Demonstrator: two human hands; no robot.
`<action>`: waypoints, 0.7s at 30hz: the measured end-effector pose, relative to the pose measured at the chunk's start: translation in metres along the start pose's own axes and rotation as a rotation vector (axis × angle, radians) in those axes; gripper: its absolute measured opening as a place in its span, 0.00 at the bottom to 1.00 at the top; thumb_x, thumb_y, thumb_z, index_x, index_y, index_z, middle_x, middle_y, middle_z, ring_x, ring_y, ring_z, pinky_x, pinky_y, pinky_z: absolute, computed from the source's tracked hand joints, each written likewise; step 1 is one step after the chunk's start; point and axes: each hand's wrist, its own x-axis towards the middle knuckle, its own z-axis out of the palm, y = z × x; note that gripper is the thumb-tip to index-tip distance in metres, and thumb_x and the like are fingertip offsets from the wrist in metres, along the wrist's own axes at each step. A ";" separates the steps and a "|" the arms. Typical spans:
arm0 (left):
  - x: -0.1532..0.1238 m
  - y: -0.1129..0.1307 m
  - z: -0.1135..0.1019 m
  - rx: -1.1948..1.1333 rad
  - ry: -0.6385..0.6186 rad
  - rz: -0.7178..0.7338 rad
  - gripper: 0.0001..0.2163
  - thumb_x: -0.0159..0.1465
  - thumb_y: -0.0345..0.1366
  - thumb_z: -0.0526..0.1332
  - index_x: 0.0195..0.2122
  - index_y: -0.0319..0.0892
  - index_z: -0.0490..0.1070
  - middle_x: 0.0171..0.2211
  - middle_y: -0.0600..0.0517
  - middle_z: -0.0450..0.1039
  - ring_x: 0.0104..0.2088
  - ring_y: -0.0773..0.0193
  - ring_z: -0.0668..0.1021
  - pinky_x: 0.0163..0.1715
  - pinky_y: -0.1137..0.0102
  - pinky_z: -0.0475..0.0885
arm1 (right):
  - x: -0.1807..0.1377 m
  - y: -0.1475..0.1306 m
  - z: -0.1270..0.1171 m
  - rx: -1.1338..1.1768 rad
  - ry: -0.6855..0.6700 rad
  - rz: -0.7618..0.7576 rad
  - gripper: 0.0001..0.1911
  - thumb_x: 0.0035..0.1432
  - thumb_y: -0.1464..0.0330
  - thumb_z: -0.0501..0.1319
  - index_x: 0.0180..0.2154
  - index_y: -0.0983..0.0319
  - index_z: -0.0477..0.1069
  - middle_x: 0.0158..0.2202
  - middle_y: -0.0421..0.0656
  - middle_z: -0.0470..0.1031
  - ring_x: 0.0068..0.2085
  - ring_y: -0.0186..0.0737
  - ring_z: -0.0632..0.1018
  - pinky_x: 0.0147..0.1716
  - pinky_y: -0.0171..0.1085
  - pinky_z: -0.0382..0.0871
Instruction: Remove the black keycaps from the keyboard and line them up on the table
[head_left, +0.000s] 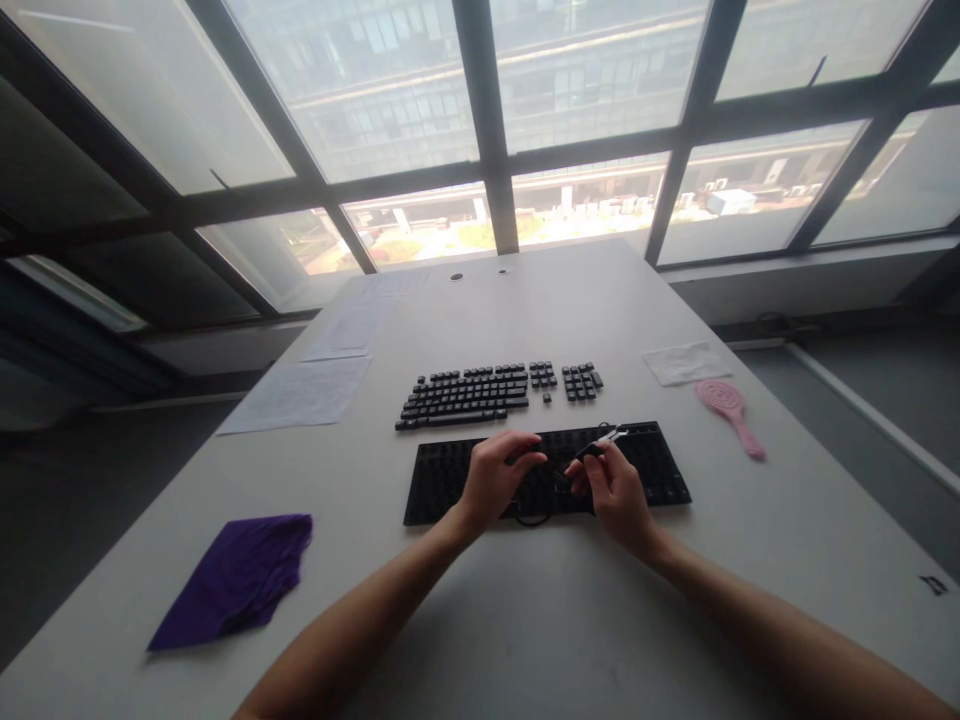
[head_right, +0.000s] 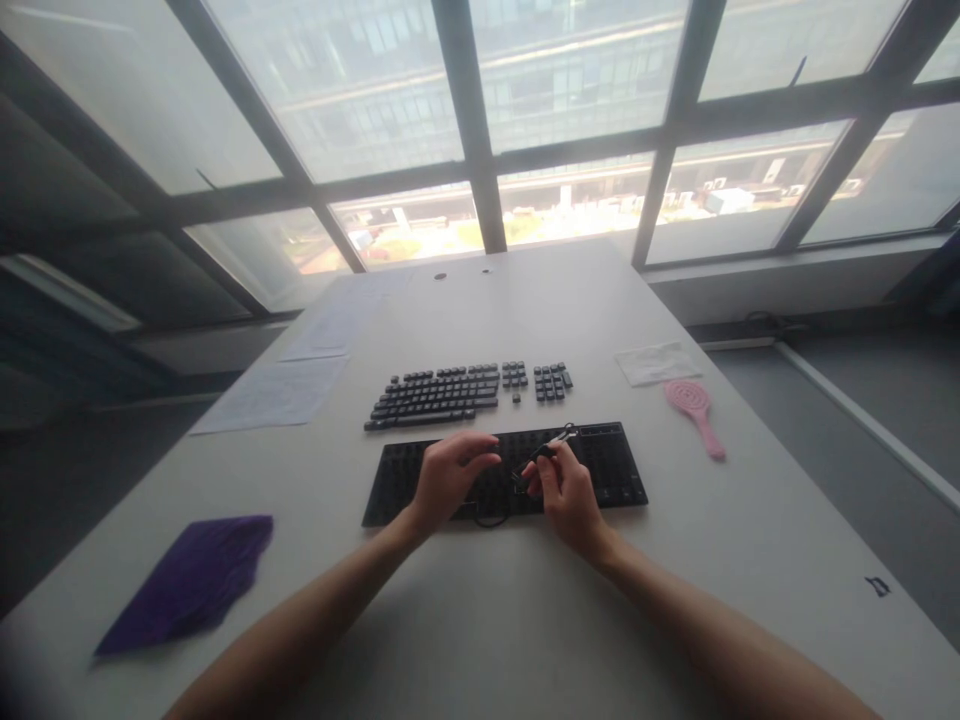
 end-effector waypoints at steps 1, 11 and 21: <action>0.008 -0.004 -0.005 0.022 0.001 -0.019 0.07 0.62 0.37 0.68 0.40 0.43 0.78 0.37 0.50 0.79 0.36 0.62 0.80 0.38 0.69 0.76 | 0.000 0.001 0.000 -0.001 -0.008 -0.001 0.09 0.70 0.60 0.53 0.38 0.59 0.63 0.31 0.42 0.78 0.25 0.37 0.76 0.26 0.34 0.72; 0.064 -0.063 -0.021 0.359 -0.178 0.023 0.11 0.61 0.30 0.66 0.44 0.43 0.78 0.38 0.50 0.79 0.38 0.59 0.77 0.43 0.64 0.71 | 0.000 0.004 -0.002 0.003 -0.046 -0.015 0.08 0.70 0.61 0.53 0.41 0.59 0.63 0.31 0.42 0.78 0.25 0.36 0.77 0.26 0.34 0.73; 0.064 -0.081 -0.017 0.532 -0.246 0.008 0.03 0.60 0.35 0.68 0.35 0.47 0.81 0.38 0.51 0.81 0.40 0.56 0.72 0.44 0.60 0.62 | -0.001 0.006 -0.003 0.001 -0.077 -0.009 0.09 0.70 0.60 0.53 0.42 0.59 0.63 0.31 0.43 0.79 0.25 0.37 0.77 0.27 0.35 0.74</action>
